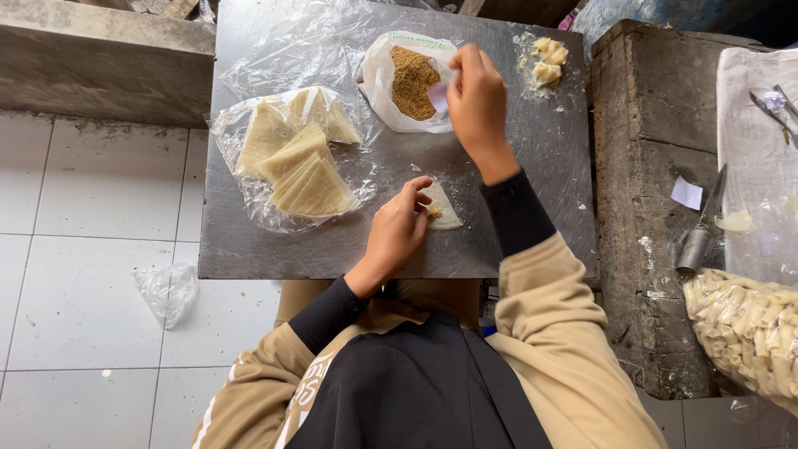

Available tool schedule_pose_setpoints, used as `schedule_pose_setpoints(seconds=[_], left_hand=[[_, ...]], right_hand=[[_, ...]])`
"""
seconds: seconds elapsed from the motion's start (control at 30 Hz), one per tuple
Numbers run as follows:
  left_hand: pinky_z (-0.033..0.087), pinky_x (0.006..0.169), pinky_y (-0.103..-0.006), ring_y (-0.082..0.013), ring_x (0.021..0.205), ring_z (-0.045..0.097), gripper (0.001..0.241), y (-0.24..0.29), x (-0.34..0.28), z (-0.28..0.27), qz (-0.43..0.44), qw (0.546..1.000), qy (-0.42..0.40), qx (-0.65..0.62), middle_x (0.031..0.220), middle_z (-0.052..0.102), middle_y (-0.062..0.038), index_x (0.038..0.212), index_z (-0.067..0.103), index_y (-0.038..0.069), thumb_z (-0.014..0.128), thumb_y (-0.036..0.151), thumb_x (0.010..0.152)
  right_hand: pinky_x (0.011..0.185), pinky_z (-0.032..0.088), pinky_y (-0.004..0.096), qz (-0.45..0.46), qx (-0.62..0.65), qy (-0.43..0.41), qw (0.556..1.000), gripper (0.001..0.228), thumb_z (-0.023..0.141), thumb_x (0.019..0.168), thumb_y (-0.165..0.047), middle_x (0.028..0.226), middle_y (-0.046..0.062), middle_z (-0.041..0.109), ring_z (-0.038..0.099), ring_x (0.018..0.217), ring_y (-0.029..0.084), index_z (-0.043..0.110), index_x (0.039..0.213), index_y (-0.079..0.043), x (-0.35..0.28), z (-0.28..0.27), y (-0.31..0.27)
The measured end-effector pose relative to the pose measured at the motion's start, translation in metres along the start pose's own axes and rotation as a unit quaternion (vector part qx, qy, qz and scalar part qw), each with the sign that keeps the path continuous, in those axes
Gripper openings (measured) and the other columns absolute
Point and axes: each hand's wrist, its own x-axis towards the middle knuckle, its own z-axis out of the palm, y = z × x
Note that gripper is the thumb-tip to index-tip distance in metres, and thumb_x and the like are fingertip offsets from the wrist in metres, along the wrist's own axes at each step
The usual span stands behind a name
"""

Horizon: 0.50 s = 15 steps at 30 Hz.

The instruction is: The person prepares a snack by placing a small amount of filling onto a triangular dough wrapper, applying a paste to the edge by hand, and rolling it into a cylinder.

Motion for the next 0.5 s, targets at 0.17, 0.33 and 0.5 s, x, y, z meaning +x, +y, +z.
schedule_pose_setpoints(seconds=[0.17, 0.33, 0.5], left_hand=[[0.057, 0.078, -0.0384, -0.0292, 0.092, 0.073, 0.048, -0.004, 0.002, 0.003, 0.003, 1.000, -0.014, 0.024, 0.102, 0.074, -0.013, 0.134, 0.054, 0.008, 0.066, 0.000, 0.088], [0.056, 0.079, -0.0382, -0.0281, 0.092, 0.073, 0.047, -0.009, 0.001, 0.002, 0.024, 0.999, -0.017, 0.027, 0.102, 0.073, -0.012, 0.133, 0.054, 0.007, 0.067, 0.000, 0.089], [0.051, 0.083, -0.0408, -0.0280, 0.093, 0.071, 0.049, -0.008, 0.000, 0.000, 0.095, 0.992, 0.009, 0.089, 0.097, 0.075, -0.006, 0.130, 0.056, 0.006, 0.070, 0.003, 0.083]], right_hand=[[0.074, 0.057, 0.032, -0.002, 0.035, -0.010, 0.999, 0.027, 0.063, 0.090, 0.011, 0.095, 0.005, 0.069, 0.071, 0.086, 0.019, 0.058, 0.110, -0.006, 0.013, 0.052, 0.008], [0.072, 0.060, 0.034, 0.031, 0.145, -0.026, 0.989, 0.045, 0.059, 0.091, 0.012, 0.110, 0.013, 0.067, 0.069, 0.100, 0.022, 0.054, 0.131, -0.006, -0.024, 0.009, -0.014], [0.093, 0.048, 0.043, 0.047, 0.020, -0.059, 0.997, 0.038, 0.068, 0.094, -0.001, 0.106, 0.008, 0.071, 0.067, 0.103, 0.027, 0.059, 0.130, -0.006, -0.126, -0.059, -0.050]])
